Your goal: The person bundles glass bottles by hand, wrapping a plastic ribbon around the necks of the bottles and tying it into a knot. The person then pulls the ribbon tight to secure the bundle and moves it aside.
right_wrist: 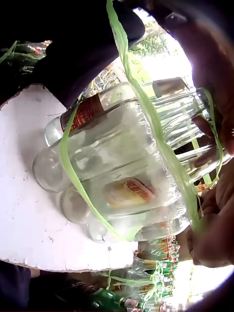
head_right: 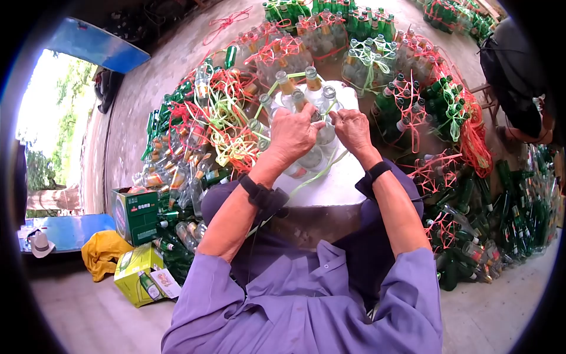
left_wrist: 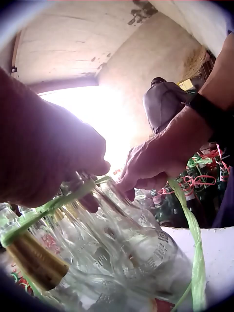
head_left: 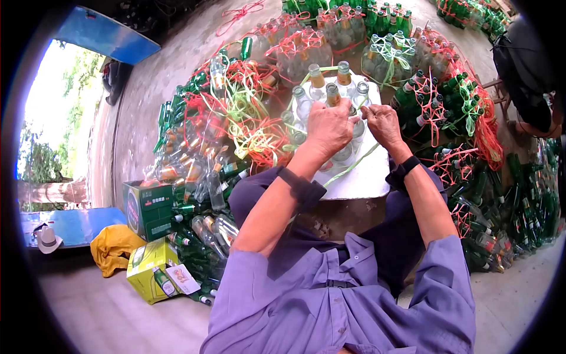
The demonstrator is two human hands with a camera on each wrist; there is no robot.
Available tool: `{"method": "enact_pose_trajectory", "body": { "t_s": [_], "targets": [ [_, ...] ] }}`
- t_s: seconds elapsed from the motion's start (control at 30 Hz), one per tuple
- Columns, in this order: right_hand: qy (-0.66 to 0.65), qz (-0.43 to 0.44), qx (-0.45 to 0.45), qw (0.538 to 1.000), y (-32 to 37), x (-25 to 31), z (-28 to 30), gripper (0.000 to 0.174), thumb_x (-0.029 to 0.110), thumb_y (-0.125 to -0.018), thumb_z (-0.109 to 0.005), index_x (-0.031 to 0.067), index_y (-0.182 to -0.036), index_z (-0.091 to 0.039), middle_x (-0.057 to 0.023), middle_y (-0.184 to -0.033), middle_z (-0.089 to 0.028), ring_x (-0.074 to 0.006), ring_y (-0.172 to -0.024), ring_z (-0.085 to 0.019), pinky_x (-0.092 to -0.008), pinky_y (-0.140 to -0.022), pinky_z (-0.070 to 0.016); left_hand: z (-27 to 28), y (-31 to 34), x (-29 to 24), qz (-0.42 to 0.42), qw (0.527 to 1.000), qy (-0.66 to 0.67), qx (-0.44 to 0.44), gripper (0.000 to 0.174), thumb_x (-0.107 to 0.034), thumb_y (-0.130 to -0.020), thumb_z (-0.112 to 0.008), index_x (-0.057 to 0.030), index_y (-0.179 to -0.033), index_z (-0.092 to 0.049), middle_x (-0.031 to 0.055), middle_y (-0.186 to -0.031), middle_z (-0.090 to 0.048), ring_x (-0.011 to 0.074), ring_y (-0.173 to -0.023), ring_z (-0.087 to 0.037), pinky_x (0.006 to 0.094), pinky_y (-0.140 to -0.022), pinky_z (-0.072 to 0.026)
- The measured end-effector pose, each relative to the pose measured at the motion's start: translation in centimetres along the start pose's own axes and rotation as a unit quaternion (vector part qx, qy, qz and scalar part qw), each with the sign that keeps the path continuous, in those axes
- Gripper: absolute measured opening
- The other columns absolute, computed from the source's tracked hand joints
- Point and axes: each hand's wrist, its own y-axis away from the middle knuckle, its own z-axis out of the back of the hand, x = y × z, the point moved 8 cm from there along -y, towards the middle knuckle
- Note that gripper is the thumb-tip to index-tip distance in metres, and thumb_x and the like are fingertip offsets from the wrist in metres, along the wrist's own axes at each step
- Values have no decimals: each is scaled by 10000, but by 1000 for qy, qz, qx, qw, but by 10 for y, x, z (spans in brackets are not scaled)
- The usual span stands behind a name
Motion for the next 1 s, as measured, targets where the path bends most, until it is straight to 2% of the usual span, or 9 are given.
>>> {"method": "enact_pose_trajectory", "body": {
  "t_s": [0.07,0.17,0.23,0.27,0.43,0.5,0.57,0.63,1.0],
  "targets": [
    [-20,17,-6,1000,-1,-1,-3,309,258,-962,-616,14,-810,-732,-200,-760,-686,-361,-676,-666,-431,-658,-513,-2,0,0,-2,1000,-2,1,282,-345,-915,-665,-78,-978,-601,161,-775,-706,341,-735,-676,423,-809,-419],
    [-130,-77,20,988,-4,-12,-10,375,343,-908,-660,29,-716,-730,-173,-607,-636,-287,-549,-619,-390,-611,-497,3,-1,-4,-12,1000,-6,10,283,-333,-909,-670,-69,-980,-596,167,-779,-706,342,-751,-689,426,-800,-425],
    [-205,-158,60,964,-2,-26,-21,397,379,-864,-683,35,-673,-737,-89,-546,-614,-166,-528,-571,-333,-585,-470,2,-3,-3,-20,999,-8,24,289,-328,-904,-675,-62,-984,-594,168,-782,-707,345,-766,-693,433,-788,-434],
    [-208,-158,87,961,-1,-27,-26,409,317,-927,-667,-28,-714,-721,-30,-585,-636,-68,-574,-525,-307,-572,-464,-3,-6,-2,-39,998,-10,47,335,-341,-898,-690,-65,-1069,-605,184,-806,-702,365,-790,-686,455,-773,-454],
    [-188,-195,104,957,2,-45,-45,326,250,-947,-663,-5,-750,-705,-35,-613,-657,-79,-561,-557,-270,-547,-460,-9,-26,-3,-110,991,32,68,426,-350,-887,-715,-60,-1175,-594,213,-877,-697,399,-890,-690,497,-786,-503],
    [-125,-49,136,981,-3,-29,-46,159,167,-941,-656,47,-849,-705,-35,-646,-661,-110,-567,-600,-292,-551,-485,-14,-32,-1,-80,987,75,119,437,-350,-890,-715,-61,-1189,-580,216,-908,-697,418,-914,-679,503,-820,-512],
    [-113,-65,144,981,-5,-58,-70,69,120,-934,-632,92,-908,-689,-40,-644,-631,-145,-562,-609,-325,-541,-493,-17,-32,-1,-78,987,55,129,431,-354,-899,-705,-71,-1196,-576,216,-977,-698,402,-967,-676,492,-832,-517],
    [-138,-97,119,979,-8,-62,-66,500,502,-844,-708,31,-680,-748,-124,-625,-680,-227,-611,-665,-367,-671,-535,-18,-33,-1,-91,986,52,127,441,-350,-901,-704,-76,-1221,-575,195,-1039,-689,386,-1020,-657,478,-853,-522],
    [-221,-225,144,938,2,-44,-46,590,538,-783,-741,-33,-644,-699,-125,-547,-598,-195,-535,-571,-389,-562,-473,-1,-33,-23,-199,973,-59,104,480,-342,-867,-737,-65,-1236,-606,114,-1066,-669,315,-1056,-628,422,-839,-538]
  ]
}}
